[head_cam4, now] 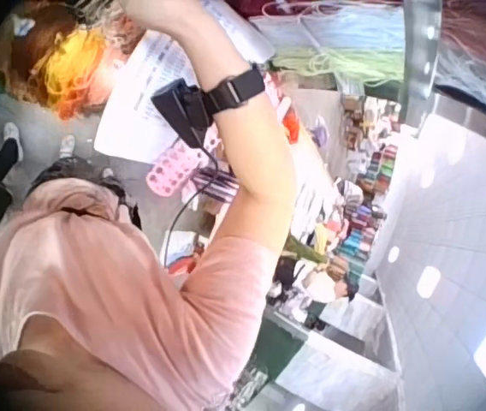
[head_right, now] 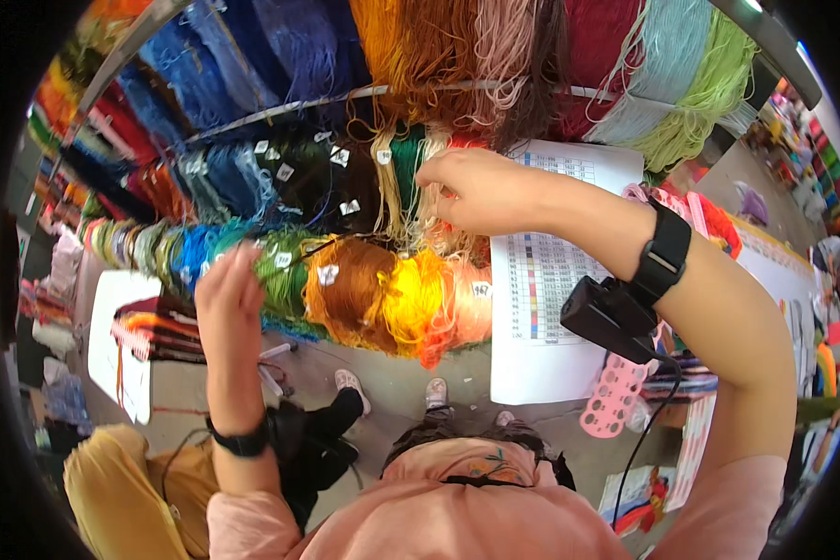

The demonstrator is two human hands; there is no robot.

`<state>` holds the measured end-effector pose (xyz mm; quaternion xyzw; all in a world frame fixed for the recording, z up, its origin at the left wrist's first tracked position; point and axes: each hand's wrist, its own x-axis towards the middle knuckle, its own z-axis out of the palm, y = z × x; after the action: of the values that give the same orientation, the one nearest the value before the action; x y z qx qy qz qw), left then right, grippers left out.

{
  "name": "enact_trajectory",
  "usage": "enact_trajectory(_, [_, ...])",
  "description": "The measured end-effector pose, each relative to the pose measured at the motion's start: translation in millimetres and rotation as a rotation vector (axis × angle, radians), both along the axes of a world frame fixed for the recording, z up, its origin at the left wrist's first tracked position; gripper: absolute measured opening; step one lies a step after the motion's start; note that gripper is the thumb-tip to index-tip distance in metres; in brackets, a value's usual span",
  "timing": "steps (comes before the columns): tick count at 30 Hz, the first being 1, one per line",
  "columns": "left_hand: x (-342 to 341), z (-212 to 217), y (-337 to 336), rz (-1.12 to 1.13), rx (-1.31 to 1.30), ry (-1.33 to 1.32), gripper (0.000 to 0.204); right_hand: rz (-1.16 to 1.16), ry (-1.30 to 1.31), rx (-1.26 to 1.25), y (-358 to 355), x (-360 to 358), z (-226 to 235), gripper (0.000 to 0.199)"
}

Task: The person selects strands of thread from various racks, loops them through holes in a pink organizer, and ties them. They frequently consult a printed list to match the thread colors to the correct slots on the organizer.

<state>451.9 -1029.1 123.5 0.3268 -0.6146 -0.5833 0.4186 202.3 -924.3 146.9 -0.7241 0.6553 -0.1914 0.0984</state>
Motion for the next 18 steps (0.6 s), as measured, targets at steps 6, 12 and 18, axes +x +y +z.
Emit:
enact_trajectory(6, [68, 0, 184, -0.089, -0.686, -0.384, 0.007, 0.635, -0.295, -0.298, 89, 103, 15, 0.03])
enact_trajectory(12, [89, 58, 325, 0.026, -0.68, -0.298, 0.007, 0.812, -0.357, -0.09, 216, 139, 58, 0.02])
enact_trajectory(18, [96, 87, 372, -0.001, -0.535, -0.048, 0.016, 0.732, -0.455, -0.129, 317, 96, 125, 0.007])
